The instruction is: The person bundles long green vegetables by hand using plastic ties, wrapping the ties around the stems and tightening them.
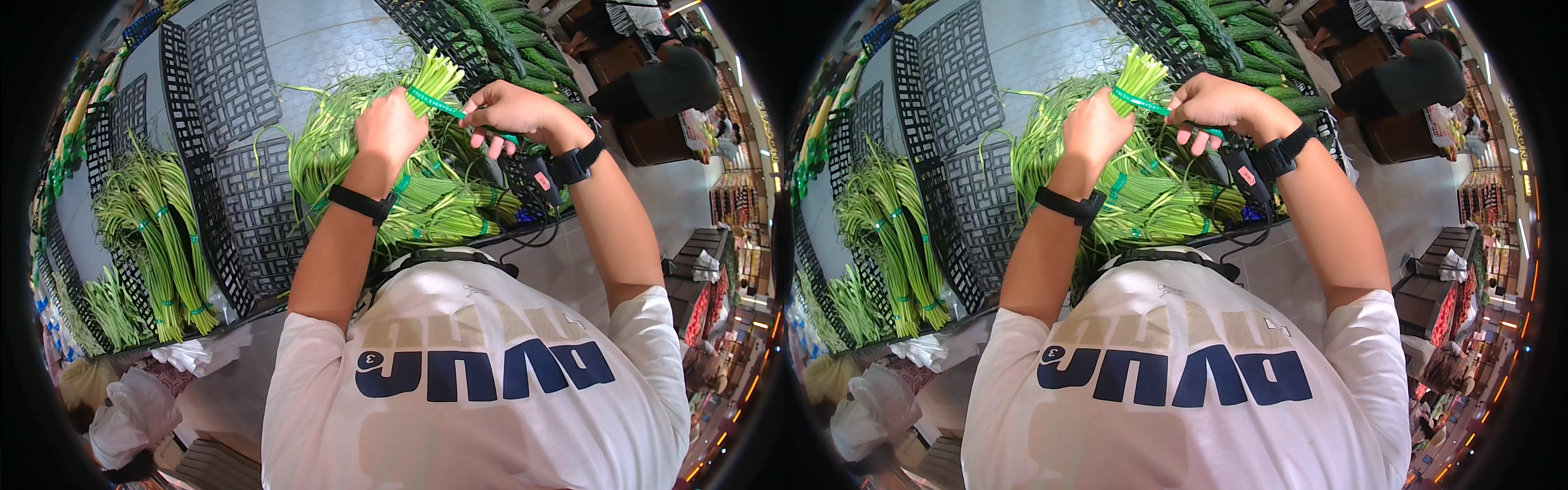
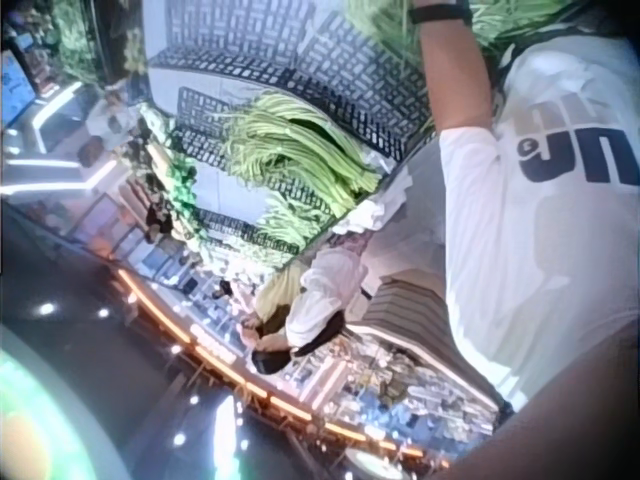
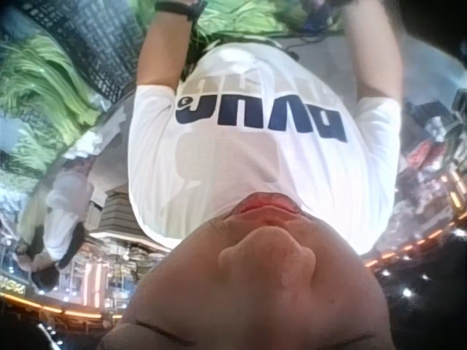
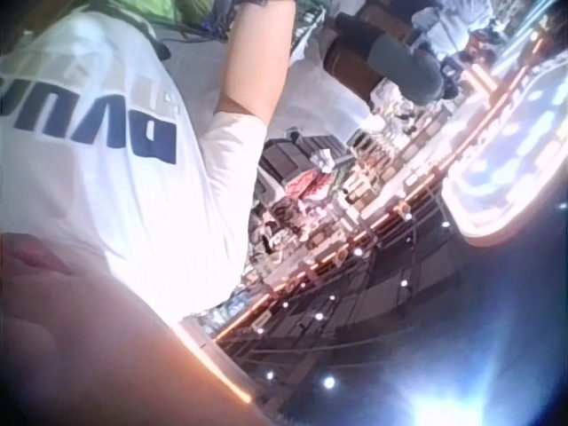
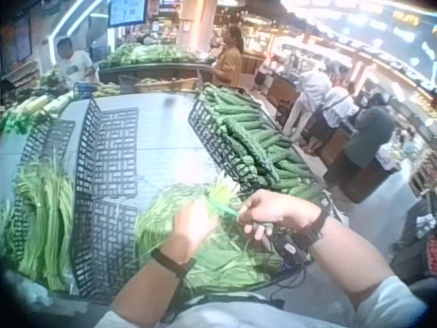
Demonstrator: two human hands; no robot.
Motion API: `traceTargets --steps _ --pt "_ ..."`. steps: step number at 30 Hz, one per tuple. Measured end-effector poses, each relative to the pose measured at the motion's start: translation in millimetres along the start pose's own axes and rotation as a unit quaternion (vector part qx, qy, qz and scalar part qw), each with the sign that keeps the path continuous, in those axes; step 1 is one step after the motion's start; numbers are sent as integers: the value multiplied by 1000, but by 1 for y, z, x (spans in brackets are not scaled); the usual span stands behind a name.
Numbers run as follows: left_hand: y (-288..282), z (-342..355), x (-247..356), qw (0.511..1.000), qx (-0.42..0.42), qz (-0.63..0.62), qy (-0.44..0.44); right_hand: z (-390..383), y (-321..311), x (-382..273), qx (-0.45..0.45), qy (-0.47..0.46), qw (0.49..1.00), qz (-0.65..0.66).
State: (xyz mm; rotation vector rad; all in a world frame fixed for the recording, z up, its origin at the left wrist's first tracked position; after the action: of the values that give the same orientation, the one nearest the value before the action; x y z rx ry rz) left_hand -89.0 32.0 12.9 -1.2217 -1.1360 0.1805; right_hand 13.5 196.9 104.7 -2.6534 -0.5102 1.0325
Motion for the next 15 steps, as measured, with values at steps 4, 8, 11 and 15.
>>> traceTargets --steps 4,8,11,15 --pt "7 2 2 1000 -21 13 -7 3 -9 12 28 9 999 17" --pt "15 3 2 1000 -5 5 -3 3 -11 20 53 -1 998 20" --pt "18 9 -2 1000 12 -1 3 -4 -8 16 47 -39 998 -6" --pt "16 10 -2 999 21 24 -18 -22 5 -5 93 -96 987 -92"
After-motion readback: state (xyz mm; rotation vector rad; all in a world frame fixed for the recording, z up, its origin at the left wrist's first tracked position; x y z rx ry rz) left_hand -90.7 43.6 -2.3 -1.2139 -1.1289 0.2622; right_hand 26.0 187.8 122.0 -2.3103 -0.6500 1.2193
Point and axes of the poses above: each hand's wrist, its own z-axis towards the middle knuckle, its own y-axis out of the palm, x = y × z, the point moved 1 cm from there along z, towards the middle knuckle, and after that the axes turned 7 degrees about -x, right-handed, at the moved point
